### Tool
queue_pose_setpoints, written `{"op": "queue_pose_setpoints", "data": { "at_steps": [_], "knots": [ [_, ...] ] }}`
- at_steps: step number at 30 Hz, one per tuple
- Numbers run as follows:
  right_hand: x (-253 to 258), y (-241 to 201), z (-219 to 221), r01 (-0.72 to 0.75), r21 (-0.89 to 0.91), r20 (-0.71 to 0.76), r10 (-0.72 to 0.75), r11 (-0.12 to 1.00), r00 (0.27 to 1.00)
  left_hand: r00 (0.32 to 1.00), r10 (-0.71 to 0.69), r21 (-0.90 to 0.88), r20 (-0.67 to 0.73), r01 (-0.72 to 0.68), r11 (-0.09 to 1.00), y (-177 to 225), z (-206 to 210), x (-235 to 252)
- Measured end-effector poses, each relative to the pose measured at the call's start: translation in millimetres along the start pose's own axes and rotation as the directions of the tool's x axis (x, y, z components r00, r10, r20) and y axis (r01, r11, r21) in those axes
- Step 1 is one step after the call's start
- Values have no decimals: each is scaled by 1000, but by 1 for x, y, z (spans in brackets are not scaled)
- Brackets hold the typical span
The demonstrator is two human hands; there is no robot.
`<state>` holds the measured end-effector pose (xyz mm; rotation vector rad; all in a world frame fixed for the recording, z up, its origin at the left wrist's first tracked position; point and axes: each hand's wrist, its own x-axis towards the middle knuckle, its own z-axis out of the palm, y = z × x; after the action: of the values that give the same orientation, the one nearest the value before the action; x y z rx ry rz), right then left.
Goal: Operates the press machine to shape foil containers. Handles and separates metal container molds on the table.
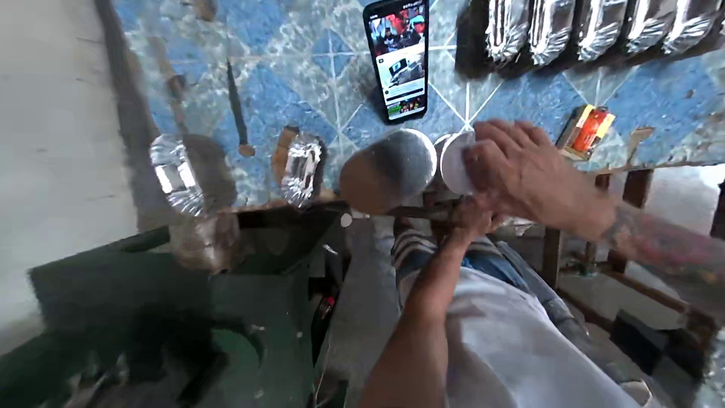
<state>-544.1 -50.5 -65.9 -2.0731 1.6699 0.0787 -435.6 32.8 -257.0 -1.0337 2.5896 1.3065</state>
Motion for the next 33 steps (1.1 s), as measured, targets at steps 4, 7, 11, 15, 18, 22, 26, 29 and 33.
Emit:
{"op": "queue_pose_setpoints", "data": {
  "at_steps": [4, 7, 11, 15, 18, 22, 26, 29, 33],
  "knots": [
    [-14, -21, 11, -122, 3, -3, 122, 992, 992, 937, -157, -127, 312, 205, 971, 16, -39, -17],
    [-6, -8, 10, -44, 104, -101, 55, 994, 993, 970, -4, -142, 242, 39, 989, -3, -41, 7],
    [8, 41, -9, 210, 421, 15, -238, 883, 971, 901, 305, -323, 308, -203, 924, 23, -142, -54],
    [28, 55, -19, 198, 554, 102, -301, 809, 948, 927, 233, 48, -294, -229, 972, 14, -265, -100],
    [29, 50, -20, 176, 546, 101, -273, 819, 957, 992, 37, 403, -122, 15, 915, -9, -290, -87],
    [26, 40, -37, 49, 490, 261, -200, 870, 945, 998, 38, 248, 52, -50, 968, -24, -312, -74],
    [26, 53, -12, 233, 545, 73, -323, 806, 944, 988, -8, 146, 154, -14, 989, -31, -339, -70],
    [24, 52, -9, 247, 532, 41, -316, 810, 948, 977, -61, 245, 203, 10, 970, -28, -340, -64],
    [-1, 28, 9, 236, 354, -64, -228, 905, 971, 995, 98, 359, 0, -91, 929, -27, -299, -74]
  ]
}}
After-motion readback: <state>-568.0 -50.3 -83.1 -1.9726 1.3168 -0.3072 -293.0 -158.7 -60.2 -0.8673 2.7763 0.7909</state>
